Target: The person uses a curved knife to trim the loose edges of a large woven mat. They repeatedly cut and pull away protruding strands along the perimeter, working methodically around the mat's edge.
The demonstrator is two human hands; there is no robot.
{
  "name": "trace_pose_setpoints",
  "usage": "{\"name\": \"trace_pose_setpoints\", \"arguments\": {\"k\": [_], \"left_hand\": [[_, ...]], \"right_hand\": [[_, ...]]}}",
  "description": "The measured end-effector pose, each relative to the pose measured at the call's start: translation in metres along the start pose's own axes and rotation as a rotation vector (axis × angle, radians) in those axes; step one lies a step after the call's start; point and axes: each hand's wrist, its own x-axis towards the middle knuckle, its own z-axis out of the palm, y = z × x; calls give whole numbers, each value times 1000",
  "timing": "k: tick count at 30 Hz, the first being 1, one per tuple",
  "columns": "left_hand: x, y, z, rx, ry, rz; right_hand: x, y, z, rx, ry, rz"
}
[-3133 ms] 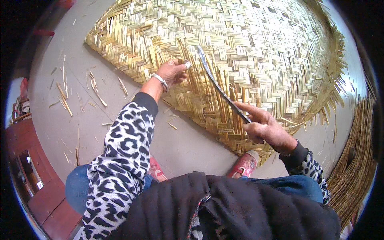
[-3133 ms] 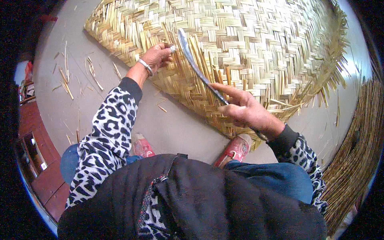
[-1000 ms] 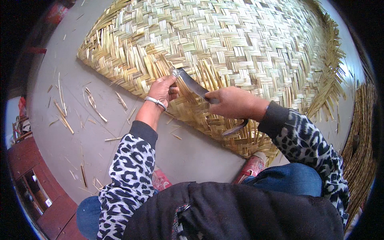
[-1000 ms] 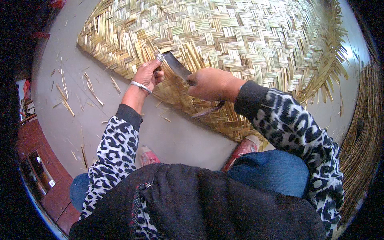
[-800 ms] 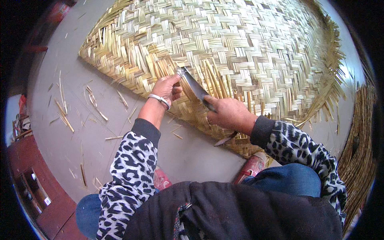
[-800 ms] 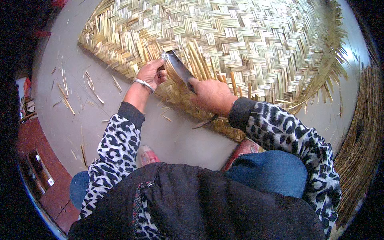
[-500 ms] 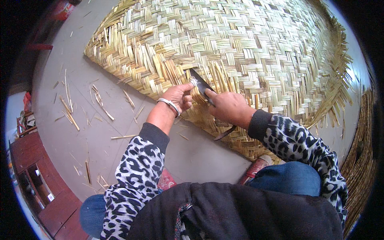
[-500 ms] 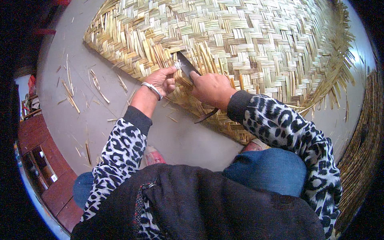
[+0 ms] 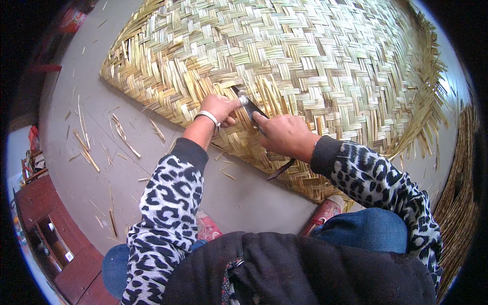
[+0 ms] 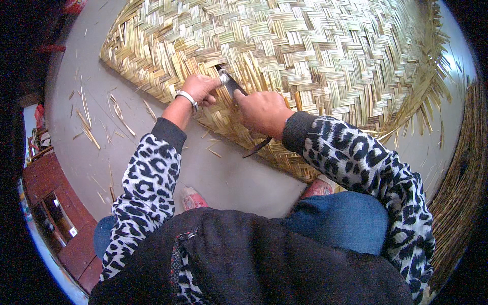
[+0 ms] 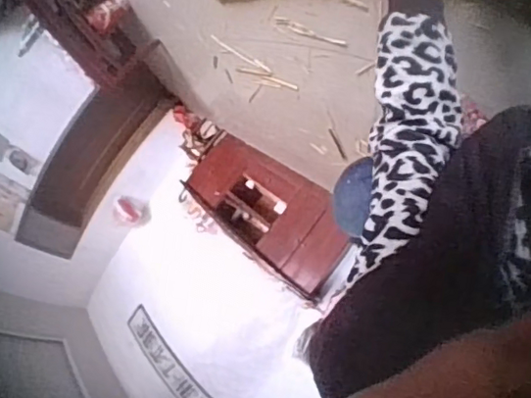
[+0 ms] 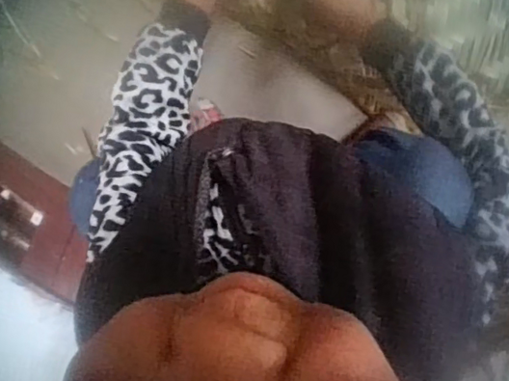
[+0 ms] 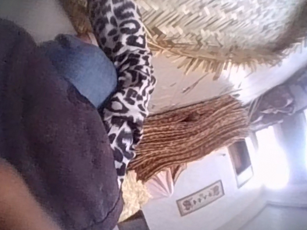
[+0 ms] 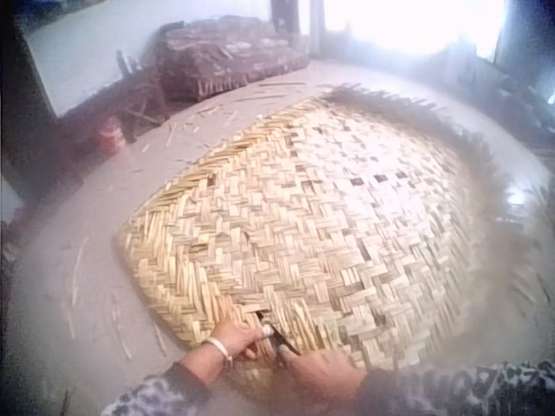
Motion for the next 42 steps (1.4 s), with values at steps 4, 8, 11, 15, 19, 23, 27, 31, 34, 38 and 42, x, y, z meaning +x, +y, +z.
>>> {"name": "trace_pose_setpoints", "arguments": {"k": [4, 8, 11, 15, 19, 23, 27, 31, 34, 38, 42], "left_hand": [[-11, -8, 5, 431, 155, 198], [-15, -19, 8, 669, 361, 332], [-13, -27, 9, 645, 397, 324], [-7, -35, 15, 722, 460, 382], [-2, -35, 16, 752, 440, 330], [-2, -28, 19, 335, 481, 448], [-9, -20, 25, -428, -28, 157], [-15, -19, 38, -521, -275, 112], [-16, -22, 48, -236, -159, 139], [-24, -34, 51, -9, 119, 306], [-33, -47, 51, -289, 58, 213]], "right_hand": [[3, 2, 5, -20, 29, -23], [-4, -1, 2, -49, 51, -4], [-31, -6, -11, -104, -42, 29], [-91, -6, -53, -166, -235, 94], [-134, 6, -100, -16, -175, 66], [-152, 13, -108, 633, 83, 110], [-162, 24, -101, 1198, -14, 15], [-158, 31, -74, 1324, -127, -8], [-152, 35, -50, 1293, -208, 77], [-132, 40, -26, 1053, -210, 143], [-106, 40, -13, 748, -177, 176]]}}
